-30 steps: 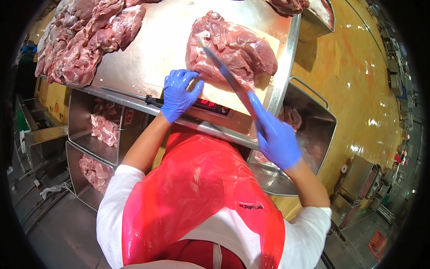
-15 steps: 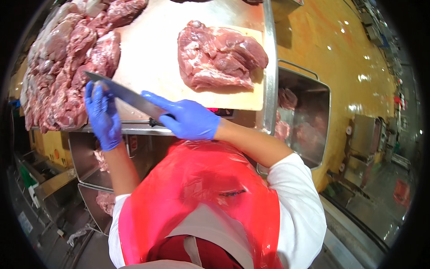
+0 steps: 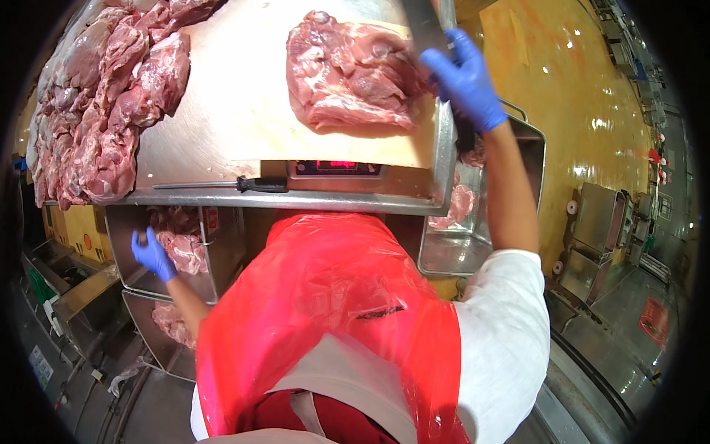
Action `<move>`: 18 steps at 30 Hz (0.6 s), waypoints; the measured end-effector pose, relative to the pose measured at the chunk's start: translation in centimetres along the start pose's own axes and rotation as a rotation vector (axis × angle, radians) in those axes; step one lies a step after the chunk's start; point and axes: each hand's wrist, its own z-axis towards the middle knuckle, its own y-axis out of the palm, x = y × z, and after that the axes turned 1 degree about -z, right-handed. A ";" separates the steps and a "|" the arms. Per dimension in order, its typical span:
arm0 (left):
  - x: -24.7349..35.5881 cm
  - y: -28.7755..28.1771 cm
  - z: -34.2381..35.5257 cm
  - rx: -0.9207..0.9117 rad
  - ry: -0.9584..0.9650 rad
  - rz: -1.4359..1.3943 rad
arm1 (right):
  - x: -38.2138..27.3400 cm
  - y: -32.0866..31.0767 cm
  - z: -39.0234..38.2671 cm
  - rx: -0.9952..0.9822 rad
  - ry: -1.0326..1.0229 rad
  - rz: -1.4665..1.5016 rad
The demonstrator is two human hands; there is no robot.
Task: The person cuts large pieces of raw meat on a cutting board using a knife, trims fat, and places the trimmed pieces into a metal bin. The person also weighs the meat on a digital scale and moves pieces between the board and the bin.
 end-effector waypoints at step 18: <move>49.4 23.4 -2.2 -1.153 0.479 -0.891 | 8.7 11.6 -3.5 0.215 -0.156 0.552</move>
